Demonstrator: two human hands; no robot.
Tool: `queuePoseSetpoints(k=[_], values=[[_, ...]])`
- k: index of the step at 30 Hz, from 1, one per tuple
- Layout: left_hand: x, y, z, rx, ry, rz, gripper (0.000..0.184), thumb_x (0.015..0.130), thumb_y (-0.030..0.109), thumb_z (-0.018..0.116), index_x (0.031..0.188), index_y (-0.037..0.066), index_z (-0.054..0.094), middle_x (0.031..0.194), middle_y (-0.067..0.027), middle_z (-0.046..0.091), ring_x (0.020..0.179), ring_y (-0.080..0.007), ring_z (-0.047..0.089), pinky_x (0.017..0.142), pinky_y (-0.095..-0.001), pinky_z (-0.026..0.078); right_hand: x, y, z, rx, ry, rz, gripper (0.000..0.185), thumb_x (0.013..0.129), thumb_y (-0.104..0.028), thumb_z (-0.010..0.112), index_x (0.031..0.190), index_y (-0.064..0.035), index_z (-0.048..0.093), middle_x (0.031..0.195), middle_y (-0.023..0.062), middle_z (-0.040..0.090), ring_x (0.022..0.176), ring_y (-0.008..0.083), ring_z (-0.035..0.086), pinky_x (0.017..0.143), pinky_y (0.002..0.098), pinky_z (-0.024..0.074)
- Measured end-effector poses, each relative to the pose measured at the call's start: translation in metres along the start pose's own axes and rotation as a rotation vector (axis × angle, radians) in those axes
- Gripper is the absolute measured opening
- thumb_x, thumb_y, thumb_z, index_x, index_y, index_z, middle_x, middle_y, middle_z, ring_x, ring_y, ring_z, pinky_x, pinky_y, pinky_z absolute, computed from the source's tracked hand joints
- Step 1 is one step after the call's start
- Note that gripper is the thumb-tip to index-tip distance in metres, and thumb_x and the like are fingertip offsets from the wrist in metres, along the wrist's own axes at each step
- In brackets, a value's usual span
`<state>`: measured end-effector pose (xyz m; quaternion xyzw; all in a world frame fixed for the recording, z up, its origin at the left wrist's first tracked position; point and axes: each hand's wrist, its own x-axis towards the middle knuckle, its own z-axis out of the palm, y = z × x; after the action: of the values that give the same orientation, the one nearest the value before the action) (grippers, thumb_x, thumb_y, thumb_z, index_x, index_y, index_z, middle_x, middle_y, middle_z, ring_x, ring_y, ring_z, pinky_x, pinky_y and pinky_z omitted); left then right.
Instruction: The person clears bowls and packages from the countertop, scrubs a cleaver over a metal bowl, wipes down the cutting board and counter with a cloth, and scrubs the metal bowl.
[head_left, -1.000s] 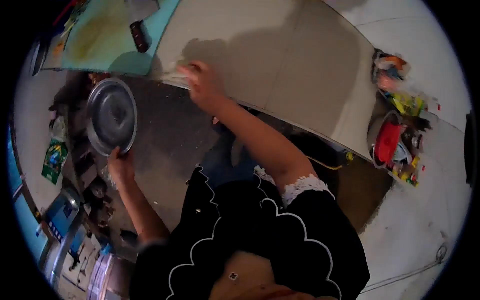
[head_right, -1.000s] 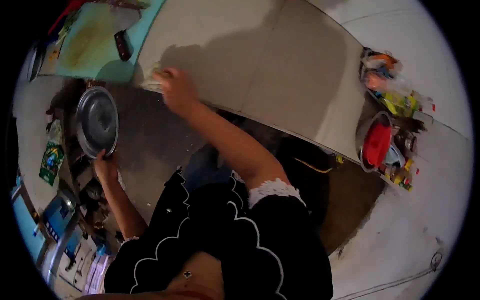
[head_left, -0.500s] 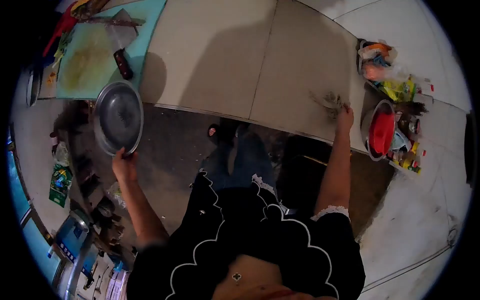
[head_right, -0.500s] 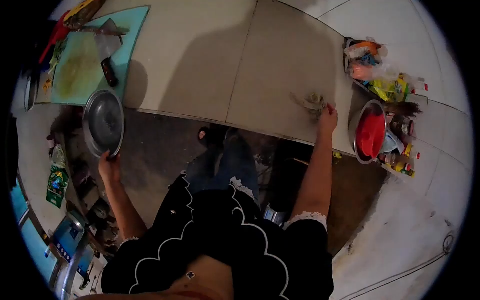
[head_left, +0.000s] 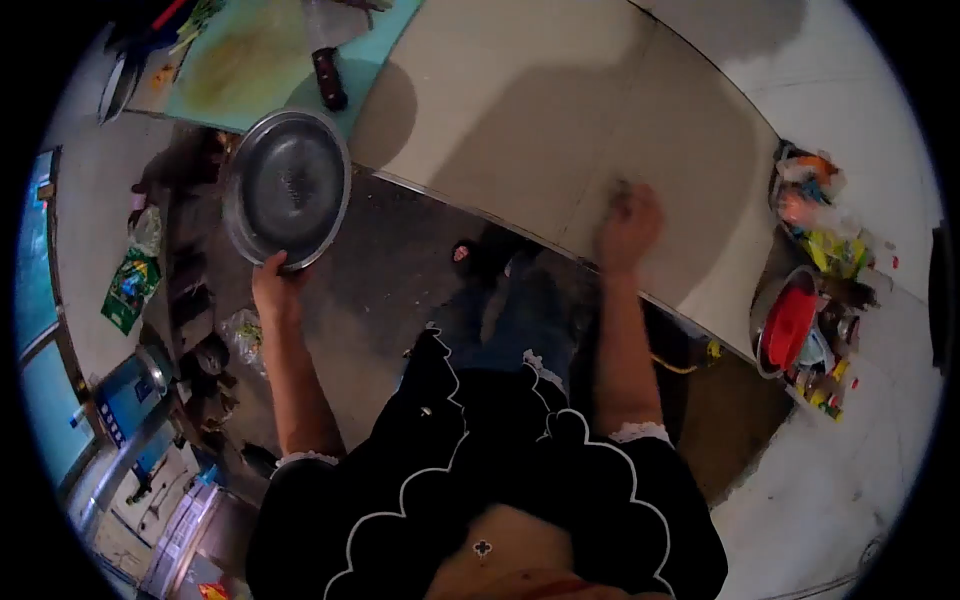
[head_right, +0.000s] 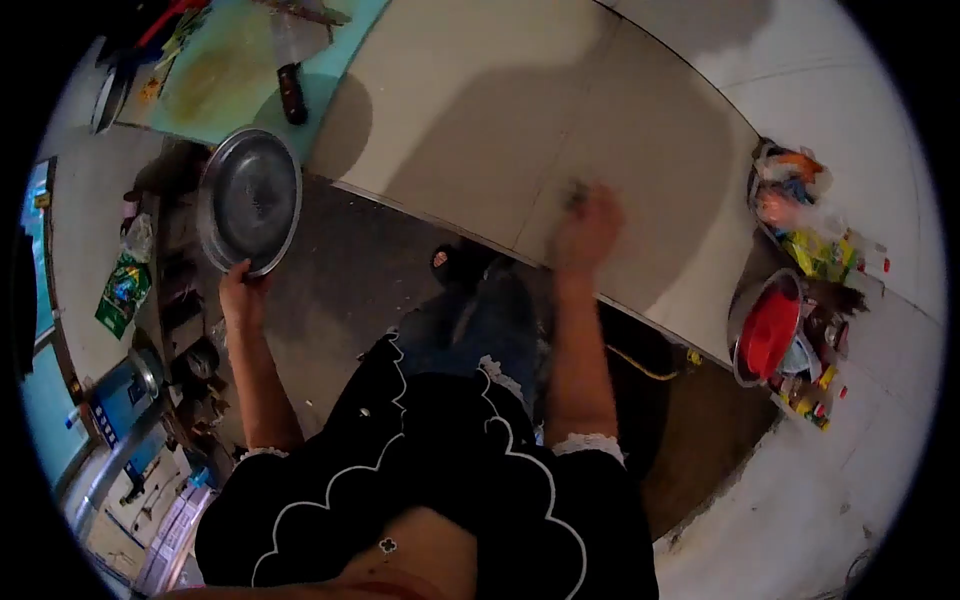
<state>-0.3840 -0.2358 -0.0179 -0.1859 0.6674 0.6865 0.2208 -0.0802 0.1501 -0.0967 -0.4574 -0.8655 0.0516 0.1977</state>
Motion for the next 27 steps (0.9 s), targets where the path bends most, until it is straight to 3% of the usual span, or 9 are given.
queuePoseSetpoints(k=[1,2,3,8,13,17,19,25,27], values=[[-0.003,0.001,-0.003,0.020,-0.004,0.014,0.029,0.080,0.008,0.051,0.108,0.002,0.046,0.101,-0.0124,0.054,0.085,-0.0245,0.056,0.064,-0.0372,0.052,0.005,-0.047,0.003,0.101,-0.114,-0.020,0.036,0.075,-0.015,0.058,0.109,-0.0033,0.055,0.109,0.0188,0.054,0.100,0.0353,0.050,0.087,0.0445,0.0380],[-0.006,0.002,-0.007,0.040,-0.009,0.028,0.030,0.080,0.008,0.051,0.109,0.002,0.045,0.101,-0.0126,0.054,0.086,-0.0248,0.056,0.064,-0.0377,0.052,-0.003,-0.083,0.035,0.105,0.123,-0.167,0.028,0.072,-0.011,0.056,0.100,-0.0042,0.057,0.104,0.0179,0.056,0.094,0.0346,0.052,0.083,0.0446,0.0400],[-0.009,0.003,-0.010,0.060,-0.017,0.043,0.031,0.080,0.008,0.051,0.109,0.002,0.045,0.102,-0.0129,0.054,0.087,-0.0251,0.056,0.064,-0.0381,0.052,-0.002,-0.126,0.028,0.221,-0.104,-0.197,0.031,0.071,-0.011,0.057,0.102,-0.0071,0.058,0.104,0.0169,0.056,0.095,0.0335,0.052,0.084,0.0442,0.0405],[-0.005,-0.012,-0.026,-0.026,0.127,-0.063,0.034,0.079,0.008,0.049,0.112,0.001,0.043,0.104,-0.0121,0.053,0.088,-0.0245,0.056,0.064,-0.0397,0.053,-0.008,-0.225,0.074,0.625,-0.146,-0.542,0.036,0.070,-0.009,0.056,0.105,-0.0114,0.059,0.107,0.0128,0.057,0.098,0.0331,0.052,0.087,0.0423,0.0404],[-0.042,-0.006,-0.013,0.002,0.074,0.004,0.032,0.079,0.008,0.048,0.111,0.002,0.044,0.099,-0.0098,0.055,0.084,-0.0237,0.057,0.066,-0.0412,0.052,0.040,-0.131,0.015,0.385,-0.223,-0.387,0.035,0.068,-0.009,0.062,0.102,-0.0156,0.062,0.104,0.0063,0.060,0.102,0.0253,0.053,0.091,0.0372,0.0382],[-0.047,-0.025,-0.009,0.012,0.071,-0.063,0.035,0.079,0.007,0.047,0.113,0.003,0.041,0.097,-0.0110,0.056,0.083,-0.0244,0.059,0.062,-0.0412,0.054,0.083,-0.003,0.014,0.002,0.217,-0.297,0.029,0.074,-0.010,0.053,0.101,-0.0096,0.063,0.096,0.0125,0.062,0.089,0.0298,0.056,0.079,0.0421,0.0418],[-0.057,-0.023,0.007,0.008,0.030,-0.071,0.035,0.079,0.006,0.046,0.114,0.003,0.041,0.098,-0.0125,0.056,0.083,-0.0254,0.059,0.062,-0.0411,0.054,0.109,0.015,0.004,-0.075,0.048,0.014,0.030,0.073,-0.009,0.054,0.102,-0.0073,0.062,0.089,0.0137,0.063,0.087,0.0303,0.057,0.079,0.0421,0.0423],[-0.072,-0.027,0.043,0.034,-0.080,-0.150,0.039,0.078,0.004,0.047,0.116,0.000,0.038,0.097,-0.0145,0.057,0.074,-0.0256,0.062,0.054,-0.0356,0.056,0.210,-0.009,0.029,-0.004,0.027,0.124,0.034,0.074,-0.010,0.056,0.106,-0.0018,0.059,0.092,0.0205,0.061,0.087,0.0344,0.058,0.080,0.0435,0.0443],[-0.075,-0.025,0.058,0.072,-0.083,-0.154,0.039,0.079,0.004,0.046,0.117,0.000,0.037,0.097,-0.0149,0.057,0.072,-0.0256,0.062,0.052,-0.0349,0.055,0.249,0.012,0.079,-0.220,0.155,-0.125,0.037,0.074,-0.013,0.057,0.109,-0.0016,0.057,0.096,0.0215,0.060,0.087,0.0344,0.057,0.078,0.0435,0.0458]])
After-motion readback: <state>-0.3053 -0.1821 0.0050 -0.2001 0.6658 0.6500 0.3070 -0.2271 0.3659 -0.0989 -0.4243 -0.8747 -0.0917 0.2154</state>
